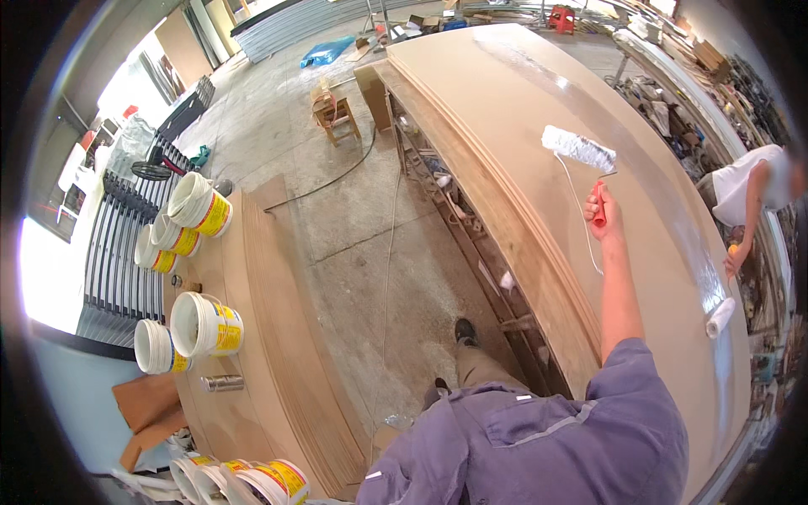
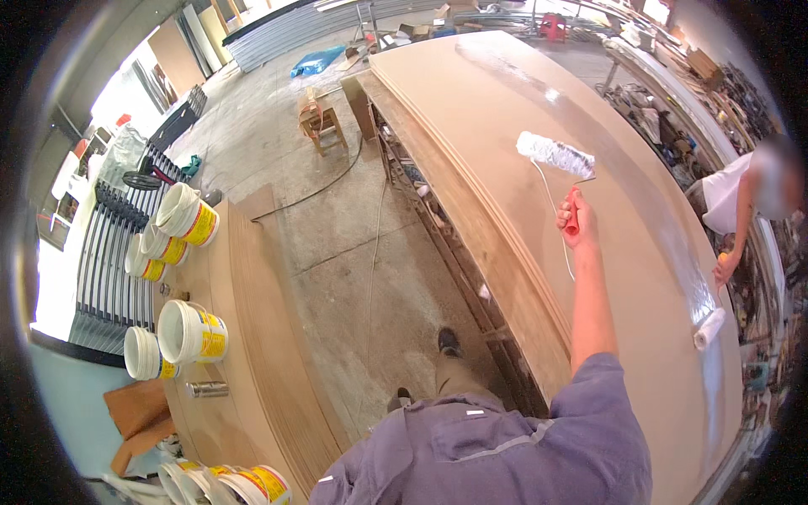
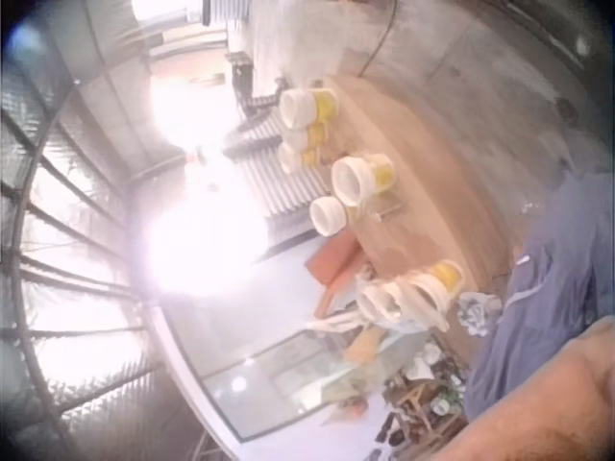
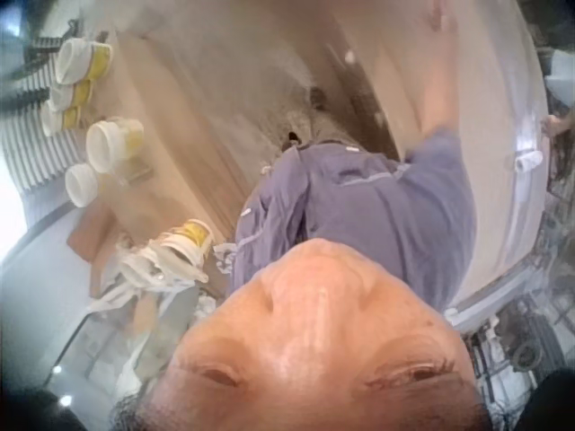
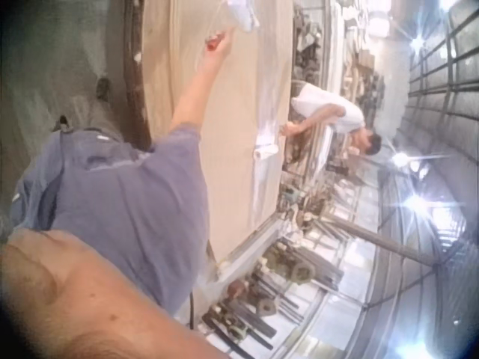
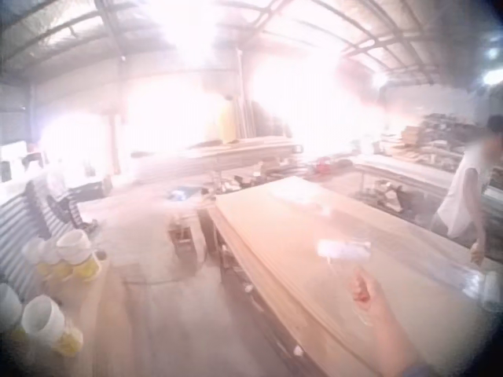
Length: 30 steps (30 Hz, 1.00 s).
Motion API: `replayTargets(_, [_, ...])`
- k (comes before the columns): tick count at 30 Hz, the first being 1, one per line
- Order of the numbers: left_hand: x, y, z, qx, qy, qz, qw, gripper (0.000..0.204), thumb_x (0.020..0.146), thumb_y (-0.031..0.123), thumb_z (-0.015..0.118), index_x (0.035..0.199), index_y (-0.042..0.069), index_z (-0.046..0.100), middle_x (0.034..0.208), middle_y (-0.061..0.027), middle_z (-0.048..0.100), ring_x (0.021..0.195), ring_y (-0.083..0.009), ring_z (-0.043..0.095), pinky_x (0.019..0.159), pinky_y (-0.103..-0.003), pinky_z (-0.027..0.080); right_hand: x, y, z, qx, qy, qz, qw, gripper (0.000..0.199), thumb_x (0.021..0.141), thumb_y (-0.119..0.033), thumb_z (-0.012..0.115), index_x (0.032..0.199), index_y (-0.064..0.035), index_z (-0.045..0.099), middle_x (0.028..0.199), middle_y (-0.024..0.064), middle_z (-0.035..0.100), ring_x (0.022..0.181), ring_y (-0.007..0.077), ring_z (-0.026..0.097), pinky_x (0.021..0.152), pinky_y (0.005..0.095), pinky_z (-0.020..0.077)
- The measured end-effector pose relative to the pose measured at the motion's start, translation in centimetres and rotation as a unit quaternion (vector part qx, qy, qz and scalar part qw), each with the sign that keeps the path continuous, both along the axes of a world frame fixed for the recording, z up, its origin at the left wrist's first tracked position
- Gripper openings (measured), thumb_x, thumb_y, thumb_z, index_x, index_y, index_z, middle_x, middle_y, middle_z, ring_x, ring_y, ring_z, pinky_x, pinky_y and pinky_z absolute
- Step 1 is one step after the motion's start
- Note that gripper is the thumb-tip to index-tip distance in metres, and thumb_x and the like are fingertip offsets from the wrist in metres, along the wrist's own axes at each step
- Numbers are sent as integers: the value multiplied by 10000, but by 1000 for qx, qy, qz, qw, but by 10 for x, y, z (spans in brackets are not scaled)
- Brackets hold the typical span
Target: The person positions a large sheet of textured material onto a wooden board, then uses a rubber mallet to press it down. Afterward, the person uses a paint roller to apply a white adhesive or finish to the surface of the board.
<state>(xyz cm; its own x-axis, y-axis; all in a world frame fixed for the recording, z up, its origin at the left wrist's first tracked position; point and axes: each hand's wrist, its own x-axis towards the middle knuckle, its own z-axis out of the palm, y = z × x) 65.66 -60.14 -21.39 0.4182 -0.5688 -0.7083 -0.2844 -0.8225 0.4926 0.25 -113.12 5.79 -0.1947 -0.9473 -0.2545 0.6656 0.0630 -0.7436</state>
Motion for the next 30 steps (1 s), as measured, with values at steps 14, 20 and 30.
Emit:
replayTargets(14, [23,-361,25,-34,-19,-39,998,388,872,338,568,969,-13,704,869,-196,707,794,-282,682,741,-382,519,59,-409,11,203,470,-40,858,277,945,-381,529,934,-110,584,640,51,566,457,140,525,383,280,406])
replayTargets(20, [107,-497,-35,-44,-37,-96,994,430,835,358,541,983,-20,683,918,-252,676,906,-385,672,794,-420,520,117,-447,29,128,310,-48,941,268,963,-351,501,1002,-101,590,614,14,522,407,123,476,359,276,374])
replayTargets(30, [198,-802,13,-80,87,-16,993,297,904,223,584,988,-49,669,776,-108,687,633,-158,662,565,-294,534,148,-541,-16,260,431,-51,863,292,942,-351,512,1175,-191,585,613,1,493,389,98,435,327,256,330])
